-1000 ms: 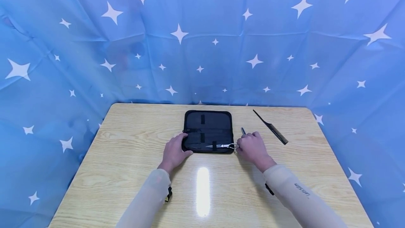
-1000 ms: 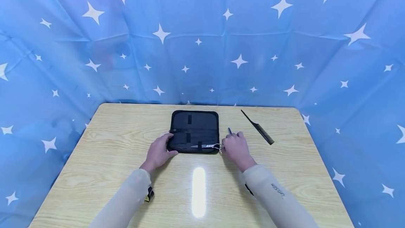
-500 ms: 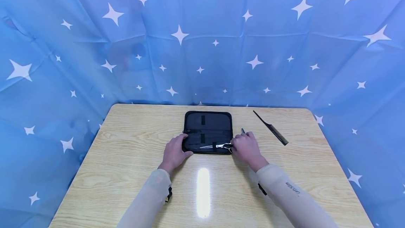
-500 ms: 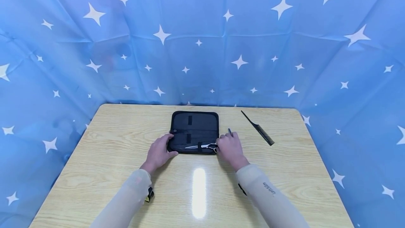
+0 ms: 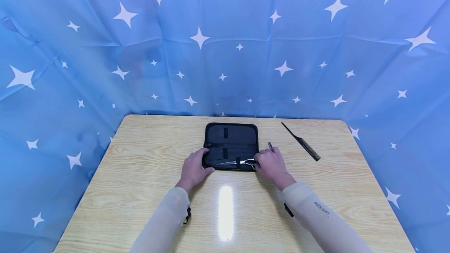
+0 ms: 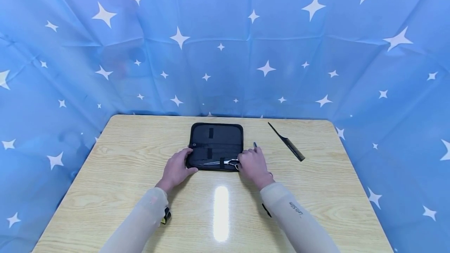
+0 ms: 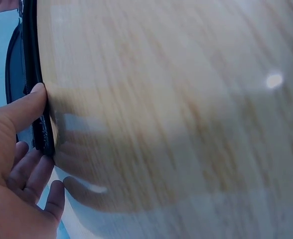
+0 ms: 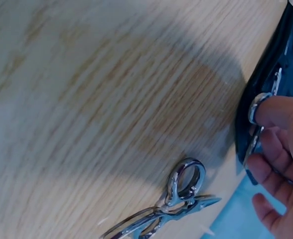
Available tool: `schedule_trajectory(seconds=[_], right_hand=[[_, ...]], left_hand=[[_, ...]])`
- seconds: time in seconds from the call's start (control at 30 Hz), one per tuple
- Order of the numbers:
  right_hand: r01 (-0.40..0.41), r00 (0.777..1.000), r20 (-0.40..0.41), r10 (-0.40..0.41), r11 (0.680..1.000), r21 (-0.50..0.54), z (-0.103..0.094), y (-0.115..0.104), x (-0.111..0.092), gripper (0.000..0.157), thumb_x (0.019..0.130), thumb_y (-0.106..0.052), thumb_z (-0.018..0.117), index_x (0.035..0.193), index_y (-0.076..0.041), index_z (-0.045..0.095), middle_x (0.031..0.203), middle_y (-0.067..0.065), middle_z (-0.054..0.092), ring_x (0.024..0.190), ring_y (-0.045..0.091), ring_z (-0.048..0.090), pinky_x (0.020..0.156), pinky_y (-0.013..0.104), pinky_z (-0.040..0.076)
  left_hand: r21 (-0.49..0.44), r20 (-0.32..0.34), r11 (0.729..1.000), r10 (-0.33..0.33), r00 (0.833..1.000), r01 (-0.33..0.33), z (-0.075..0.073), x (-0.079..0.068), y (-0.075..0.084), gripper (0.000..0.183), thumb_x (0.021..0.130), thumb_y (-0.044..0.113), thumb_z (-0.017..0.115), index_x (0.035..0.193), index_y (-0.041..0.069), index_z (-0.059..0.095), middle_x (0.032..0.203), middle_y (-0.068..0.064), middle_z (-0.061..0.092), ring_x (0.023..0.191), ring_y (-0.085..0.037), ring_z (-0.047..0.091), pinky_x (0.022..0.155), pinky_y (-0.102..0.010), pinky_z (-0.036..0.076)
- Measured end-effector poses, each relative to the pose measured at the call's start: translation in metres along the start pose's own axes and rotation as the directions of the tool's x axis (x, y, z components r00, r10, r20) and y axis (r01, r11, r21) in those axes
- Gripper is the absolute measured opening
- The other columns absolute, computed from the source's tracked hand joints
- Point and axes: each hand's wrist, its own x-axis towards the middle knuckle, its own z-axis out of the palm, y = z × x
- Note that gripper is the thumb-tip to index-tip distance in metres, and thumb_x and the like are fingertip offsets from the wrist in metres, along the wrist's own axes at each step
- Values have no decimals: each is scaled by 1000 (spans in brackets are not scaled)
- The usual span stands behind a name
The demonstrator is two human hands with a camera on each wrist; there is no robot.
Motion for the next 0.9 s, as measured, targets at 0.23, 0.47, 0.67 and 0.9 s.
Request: schedule_trajectory(seconds=[0.23,0.47,0.67,0.9], right_hand=[[-18,999,27,18,1000,15,0,-1,0,10,75,-18,74,69,-21,67,71,-5,65,71,19,63,78,43,44],[-37,998,59,33,997,61,0,-2,-1,11,81,-23,77,91,-22,77,88,-4,73,80,19,67,81,44,45],[-70,995,83,59,988,137,-1,-8,4,11,82,-26,76,92,-21,77,93,-4,75,87,19,69,88,46,45],[-63,995,90,51,989,131,3,-18,10,10,83,-28,75,89,-21,76,89,-4,74,88,20,67,91,46,46]], left_hand=[[0,-2,1000,0,1000,0,0,-1,1,70,78,34,82,138,16,50,136,-8,59,127,-30,54,106,-49,41],[2,1,1000,-1,1000,1,0,-1,2,70,78,34,82,137,16,51,137,-8,59,127,-31,53,105,-50,41],[1,-1,1000,-5,1000,5,0,0,2,69,78,34,82,137,16,51,137,-8,59,126,-30,54,105,-50,41],[7,0,1000,-6,1000,6,1,0,1,70,78,36,81,138,16,50,137,-8,59,126,-31,54,105,-50,40]])
